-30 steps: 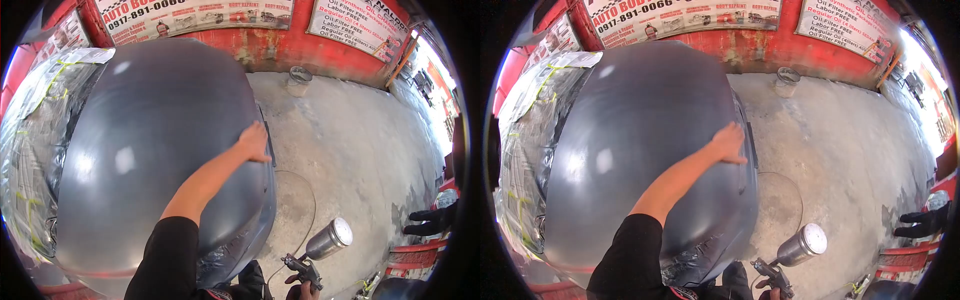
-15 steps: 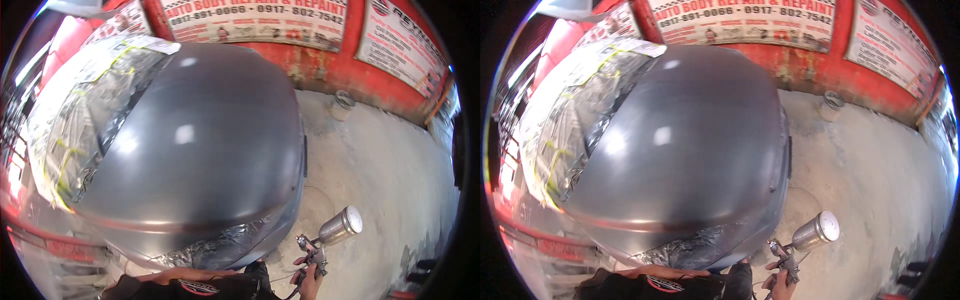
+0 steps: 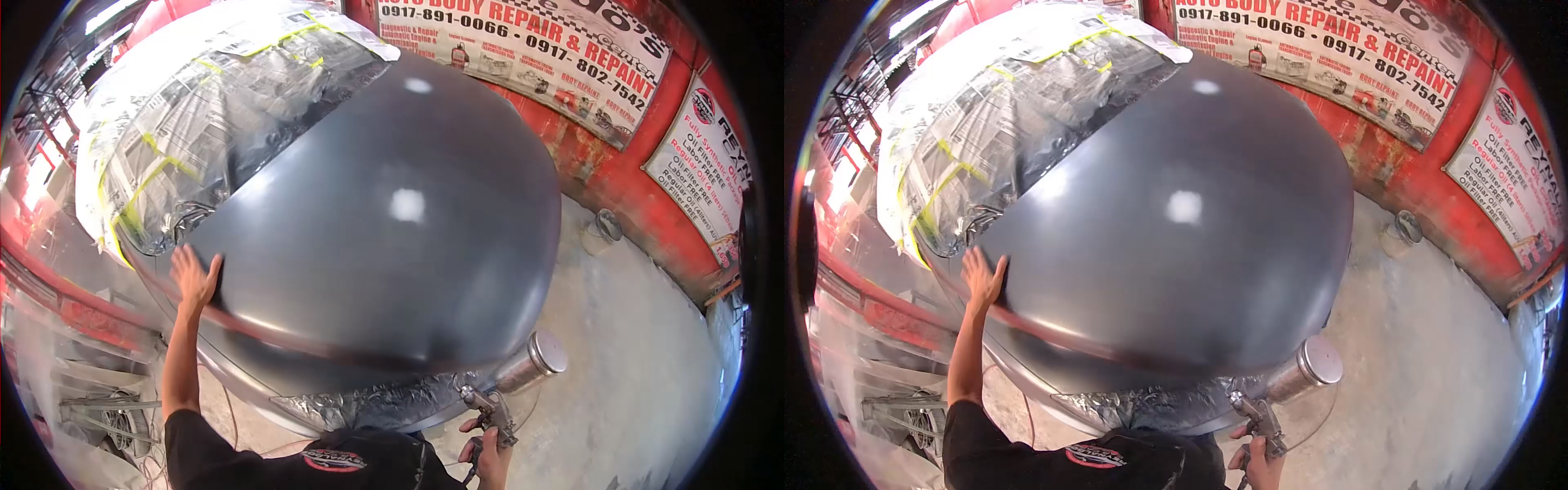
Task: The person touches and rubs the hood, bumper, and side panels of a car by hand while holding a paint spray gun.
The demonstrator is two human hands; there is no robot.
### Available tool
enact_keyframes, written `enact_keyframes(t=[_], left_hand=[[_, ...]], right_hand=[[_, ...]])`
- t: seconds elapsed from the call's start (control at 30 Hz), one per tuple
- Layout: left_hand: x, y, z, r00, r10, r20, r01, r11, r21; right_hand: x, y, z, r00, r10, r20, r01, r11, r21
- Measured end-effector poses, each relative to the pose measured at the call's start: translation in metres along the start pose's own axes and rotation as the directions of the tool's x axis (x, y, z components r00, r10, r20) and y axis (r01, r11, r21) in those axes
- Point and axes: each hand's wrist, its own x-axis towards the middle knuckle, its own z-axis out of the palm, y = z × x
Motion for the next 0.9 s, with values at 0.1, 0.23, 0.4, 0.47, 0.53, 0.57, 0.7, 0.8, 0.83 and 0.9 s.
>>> enact_keyframes(t=[0.1,0.23,0.4,0.47,0.53,0.57,0.7,0.8,0.83,0.9], left_hand=[[0.036,0.121,0.002,0.963,0.269,0.021,-0.269,0.963,-0.012],[0.074,0.331,0.046,0.805,0.588,-0.072,-0.592,0.803,-0.068],[-0.112,0.560,-0.019,0.252,0.921,0.296,-0.889,0.341,-0.305],[-0.233,0.581,0.064,0.053,0.998,-0.027,-0.969,0.044,-0.244],[-0.310,0.584,0.115,-0.198,0.978,-0.064,-0.947,-0.208,-0.246],[-0.320,0.578,0.133,-0.234,0.954,-0.186,-0.935,-0.273,-0.226],[-0.170,0.527,0.042,0.390,0.862,-0.323,-0.919,0.346,-0.187],[-0.032,0.390,0.033,0.780,0.558,-0.283,-0.617,0.761,-0.200],[-0.001,0.327,0.013,0.886,0.418,-0.203,-0.463,0.832,-0.307],[0.016,0.184,0.011,0.961,0.116,-0.250,-0.180,0.951,-0.251]], right_hand=[[-0.002,-0.009,0.004,0.997,-0.060,-0.050,0.051,0.986,-0.159],[-0.021,-0.008,-0.001,0.980,0.064,-0.189,-0.096,0.982,-0.165],[-0.049,-0.020,0.007,0.943,0.055,-0.328,-0.108,0.983,-0.146],[-0.062,-0.019,0.005,0.910,0.091,-0.405,-0.155,0.979,-0.130],[-0.069,-0.017,0.003,0.897,0.070,-0.436,-0.138,0.982,-0.127],[-0.073,-0.016,0.002,0.896,0.055,-0.441,-0.123,0.984,-0.127],[-0.082,-0.015,0.002,0.915,-0.001,-0.403,-0.056,0.990,-0.130],[-0.085,-0.022,0.007,0.947,-0.062,-0.314,0.019,0.990,-0.140],[-0.084,-0.026,0.011,0.956,-0.091,-0.278,0.053,0.988,-0.142],[-0.074,-0.050,0.026,0.974,-0.102,-0.202,0.068,0.983,-0.168]])
